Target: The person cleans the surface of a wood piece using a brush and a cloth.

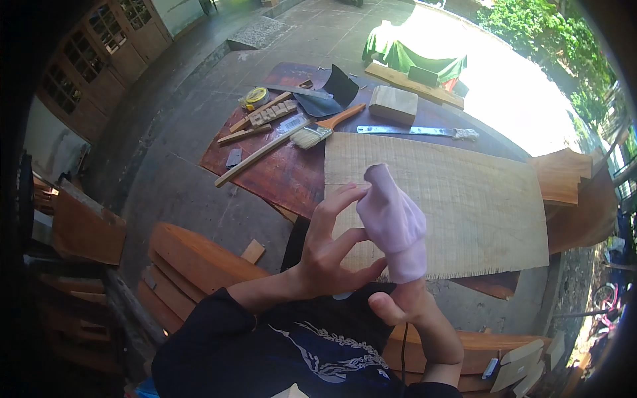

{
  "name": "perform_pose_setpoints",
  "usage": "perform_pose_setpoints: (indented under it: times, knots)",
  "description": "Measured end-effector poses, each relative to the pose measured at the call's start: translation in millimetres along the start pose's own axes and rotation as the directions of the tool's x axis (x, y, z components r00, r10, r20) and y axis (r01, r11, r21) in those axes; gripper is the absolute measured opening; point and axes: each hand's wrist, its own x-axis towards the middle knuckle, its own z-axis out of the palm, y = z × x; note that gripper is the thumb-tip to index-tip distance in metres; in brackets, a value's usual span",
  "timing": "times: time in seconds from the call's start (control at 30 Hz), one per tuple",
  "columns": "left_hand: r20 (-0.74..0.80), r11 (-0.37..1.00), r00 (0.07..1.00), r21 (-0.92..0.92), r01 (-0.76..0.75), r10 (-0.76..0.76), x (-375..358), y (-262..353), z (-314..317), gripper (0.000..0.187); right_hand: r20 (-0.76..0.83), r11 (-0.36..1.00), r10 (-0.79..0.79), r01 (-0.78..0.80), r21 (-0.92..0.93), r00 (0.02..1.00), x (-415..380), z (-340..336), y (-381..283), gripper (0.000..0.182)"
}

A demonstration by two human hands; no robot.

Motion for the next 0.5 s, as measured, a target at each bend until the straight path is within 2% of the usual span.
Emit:
perform_pose_setpoints:
  times: [0.13, 0.23, 0.3, 0.33, 0.43, 0.5]
  knots:
    - [-0.106, 1.000, 0.994, -0.021, 0.013, -0.015, -8, 1, 10, 0.048, -0.001, 0.999, -0.002, 0.002, -0.047, 1.000, -3, 17, 6, 0.092]
    - [-0.117, 0.999, 0.993, -0.030, 0.018, -0.021, -9, 4, 12, 0.043, -0.019, 0.984, -0.061, 0.058, -0.167, 0.998, 8, 17, 2, 0.091]
    - [-0.095, 1.000, 0.995, -0.017, 0.002, -0.004, -8, 3, 14, 0.039, -0.090, 0.982, -0.060, 0.043, -0.182, 0.994, 8, 20, 4, 0.091]
    - [-0.084, 1.000, 0.996, -0.010, -0.005, 0.004, -9, 2, 15, 0.037, -0.031, 0.984, -0.011, 0.005, -0.176, 0.999, 4, 18, 4, 0.089]
    - [-0.090, 0.999, 0.995, -0.025, 0.029, -0.031, -12, 2, 19, 0.032, -0.121, 0.994, 0.093, -0.098, -0.038, 0.988, 0, 24, 2, 0.080]
    - [-0.119, 0.999, 0.993, -0.033, 0.017, -0.021, -9, 6, 17, 0.032, -0.110, 0.994, 0.038, -0.048, -0.094, 0.993, 5, 22, 0, 0.079]
